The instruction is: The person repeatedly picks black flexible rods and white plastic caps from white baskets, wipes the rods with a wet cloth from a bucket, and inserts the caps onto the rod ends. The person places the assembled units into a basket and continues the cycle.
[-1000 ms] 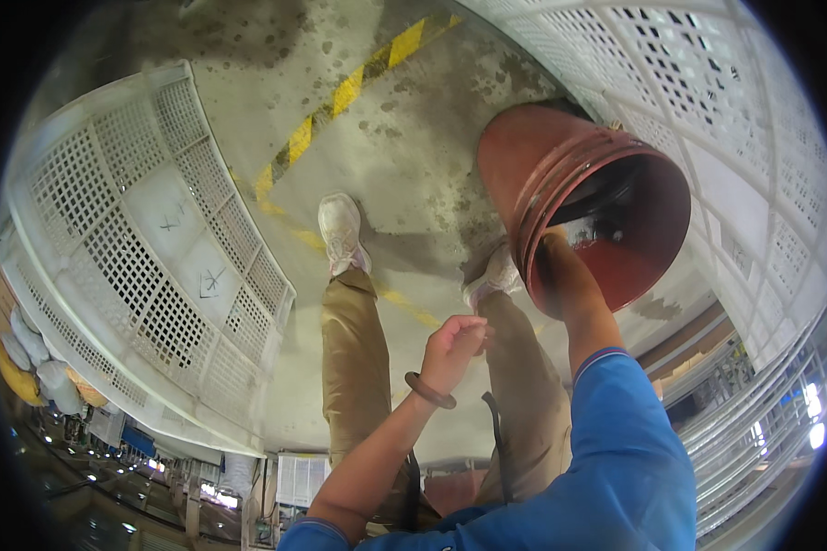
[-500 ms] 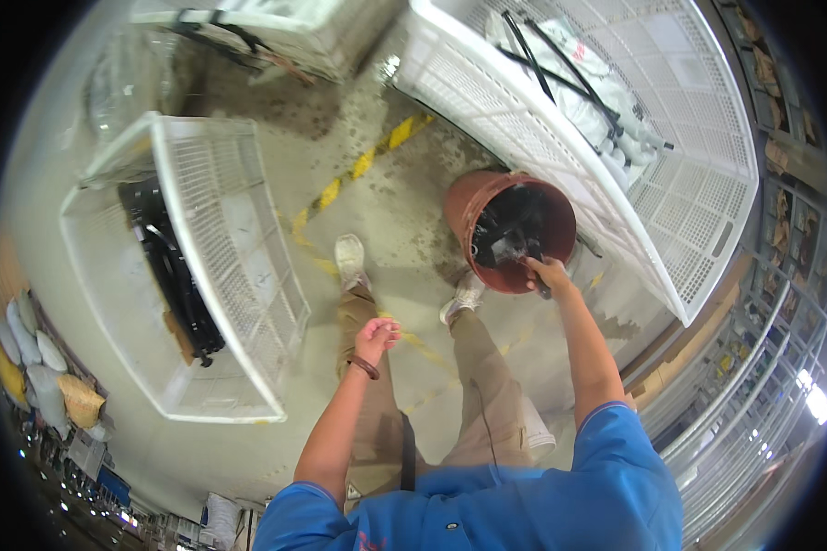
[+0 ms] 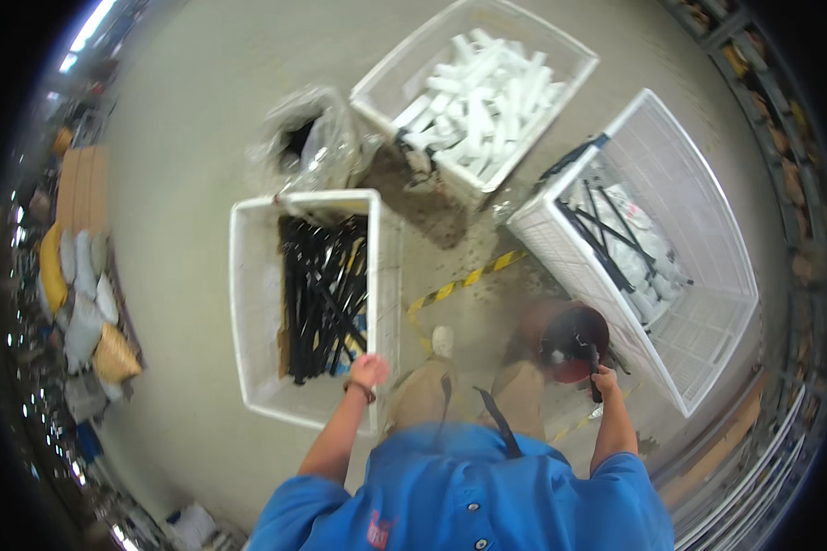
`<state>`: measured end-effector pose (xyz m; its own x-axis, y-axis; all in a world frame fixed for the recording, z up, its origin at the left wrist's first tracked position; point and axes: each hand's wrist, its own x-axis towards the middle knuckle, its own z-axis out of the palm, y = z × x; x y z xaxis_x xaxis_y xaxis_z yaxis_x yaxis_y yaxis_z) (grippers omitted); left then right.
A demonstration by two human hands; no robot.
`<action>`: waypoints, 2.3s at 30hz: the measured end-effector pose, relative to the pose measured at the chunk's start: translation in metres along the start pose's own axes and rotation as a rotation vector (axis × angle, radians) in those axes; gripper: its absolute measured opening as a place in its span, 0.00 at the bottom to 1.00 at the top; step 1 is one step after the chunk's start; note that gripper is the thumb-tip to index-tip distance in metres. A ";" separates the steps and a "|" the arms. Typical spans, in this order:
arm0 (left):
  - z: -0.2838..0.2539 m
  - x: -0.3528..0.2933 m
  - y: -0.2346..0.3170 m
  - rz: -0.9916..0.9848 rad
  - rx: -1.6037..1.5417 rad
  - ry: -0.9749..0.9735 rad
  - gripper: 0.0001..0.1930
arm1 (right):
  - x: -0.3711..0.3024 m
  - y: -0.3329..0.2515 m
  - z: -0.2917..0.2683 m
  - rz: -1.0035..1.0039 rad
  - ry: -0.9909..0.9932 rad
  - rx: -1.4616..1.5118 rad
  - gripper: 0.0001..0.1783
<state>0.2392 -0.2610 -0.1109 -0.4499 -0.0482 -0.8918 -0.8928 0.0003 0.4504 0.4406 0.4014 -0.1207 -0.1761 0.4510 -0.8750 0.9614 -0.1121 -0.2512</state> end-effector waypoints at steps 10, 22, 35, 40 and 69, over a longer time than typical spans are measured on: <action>0.020 0.021 0.071 -0.039 -0.019 0.159 0.11 | 0.035 -0.008 0.017 -0.271 0.035 -0.393 0.09; 0.044 0.095 0.120 -0.050 -0.120 0.061 0.11 | 0.042 -0.130 0.025 0.245 0.082 -1.240 0.27; -0.192 0.069 -0.023 -0.155 -0.420 0.328 0.12 | -0.096 -0.282 0.247 -0.454 0.102 -1.472 0.15; -0.222 0.078 -0.054 -0.161 -0.772 0.565 0.08 | -0.142 -0.480 0.462 -1.278 -0.030 -1.011 0.11; -0.166 0.460 0.037 -0.184 -2.068 0.663 0.44 | -0.034 -0.422 1.197 -1.525 -0.664 -2.580 0.57</action>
<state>0.0024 -0.4494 -0.4972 0.0901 -0.1639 -0.9824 0.5711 -0.7996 0.1858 -0.2120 -0.6267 -0.4806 0.0622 -0.6024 -0.7958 -0.9718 0.1451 -0.1858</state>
